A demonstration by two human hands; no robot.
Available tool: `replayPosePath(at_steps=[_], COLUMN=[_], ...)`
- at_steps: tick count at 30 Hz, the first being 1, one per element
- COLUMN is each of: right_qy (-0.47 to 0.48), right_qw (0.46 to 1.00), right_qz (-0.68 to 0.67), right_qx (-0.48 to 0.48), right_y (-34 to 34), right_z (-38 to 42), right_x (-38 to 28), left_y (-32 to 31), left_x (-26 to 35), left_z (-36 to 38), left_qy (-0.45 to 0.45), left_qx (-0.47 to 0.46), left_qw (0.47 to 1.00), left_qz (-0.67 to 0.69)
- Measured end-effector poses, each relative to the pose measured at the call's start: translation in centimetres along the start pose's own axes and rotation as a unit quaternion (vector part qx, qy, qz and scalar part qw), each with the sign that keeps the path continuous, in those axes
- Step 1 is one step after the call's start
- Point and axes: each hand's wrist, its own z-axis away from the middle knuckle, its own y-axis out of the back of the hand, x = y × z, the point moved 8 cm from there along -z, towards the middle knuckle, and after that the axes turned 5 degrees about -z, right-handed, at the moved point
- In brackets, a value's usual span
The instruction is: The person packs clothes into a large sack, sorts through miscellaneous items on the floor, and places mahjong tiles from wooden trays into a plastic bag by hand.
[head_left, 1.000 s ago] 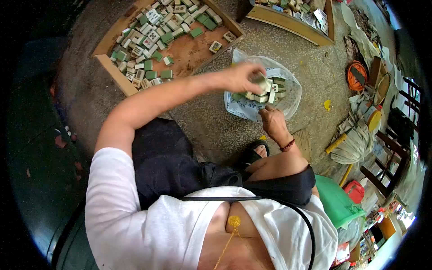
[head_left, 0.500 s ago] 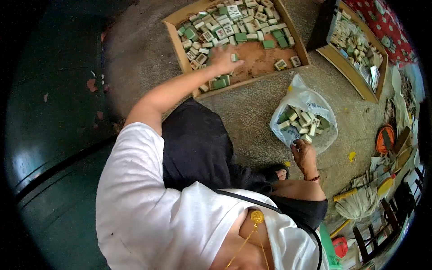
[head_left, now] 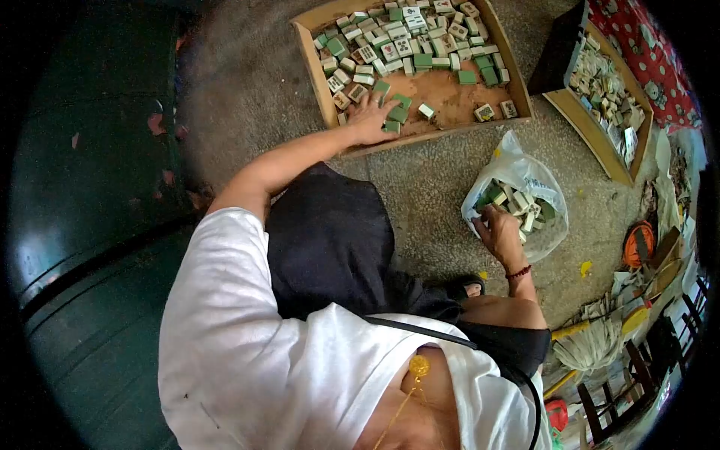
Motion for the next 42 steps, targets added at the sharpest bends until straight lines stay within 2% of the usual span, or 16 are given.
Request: replayPosePath(at_steps=[5, 8, 9, 11, 13, 15, 16, 18, 20, 24, 33, 36, 38, 39, 41, 42], right_qy=[0.067, 0.115, 0.122, 0.125, 0.119, 0.051, 0.052, -0.062, -0.078, -0.105, -0.041, -0.073, -0.077, -0.080, -0.072, -0.064], right_qw=[0.997, 0.993, 0.992, 0.989, 0.985, 0.958, 0.957, 0.948, 0.943, 0.950, 0.968, 0.967, 0.967, 0.967, 0.972, 0.975], right_qz=[-0.030, -0.020, 0.009, 0.076, 0.116, 0.244, 0.246, 0.252, 0.258, 0.254, 0.215, 0.207, 0.196, 0.185, 0.174, 0.162], right_qx=[0.001, 0.003, -0.006, -0.026, -0.036, -0.143, -0.142, -0.187, -0.193, -0.150, -0.123, -0.127, -0.140, -0.152, -0.144, -0.138], right_y=[2.9, 2.2, 1.5, -0.2, -1.7, -4.8, -6.1, -9.4, -10.1, -9.3, -9.0, -9.3, -9.9, -10.1, -9.3, -9.0], right_z=[-6.0, -11.9, -14.1, -18.1, -21.2, -23.2, -24.0, -24.9, -24.9, -24.5, -24.5, -24.5, -24.7, -24.8, -24.5, -24.4], right_x=[-4.9, -5.7, -5.5, -4.5, -4.5, -3.8, -3.3, -0.8, -1.5, -0.8, -1.8, -0.9, -0.2, 0.0, -0.7, -1.1], left_y=[1.5, -0.3, -1.0, -3.7, -4.8, -4.8, -5.0, -5.4, -1.1, -0.4, -1.1, -1.7, -1.5, -2.1, -2.9, -2.5], left_x=[-3.1, -4.2, -4.5, -5.2, -5.6, -6.6, -6.8, -6.6, -2.4, -1.6, -1.2, -1.5, -2.6, -3.4, -5.5, -4.5], left_z=[1.6, 1.7, 1.2, -0.6, -1.2, -1.4, -1.8, -2.8, 0.0, 0.5, 0.5, 0.6, 0.1, -0.5, -1.2, 0.2], left_qy=[0.078, 0.069, 0.071, 0.064, 0.089, 0.137, 0.137, 0.137, 0.082, 0.074, 0.063, 0.079, 0.067, 0.067, 0.070, 0.103], left_qx=[0.017, -0.174, -0.173, -0.158, -0.125, -0.069, -0.068, -0.023, -0.063, -0.039, 0.028, 0.022, 0.153, 0.154, 0.187, 0.084], left_qw=[0.997, 0.977, 0.977, 0.944, 0.950, 0.984, 0.984, 0.976, 0.975, 0.954, 0.962, 0.960, 0.953, 0.953, 0.897, 0.831], left_qz=[-0.024, -0.105, -0.102, -0.284, -0.272, -0.093, -0.092, 0.166, 0.195, 0.289, 0.265, 0.267, 0.253, 0.251, 0.394, 0.540])
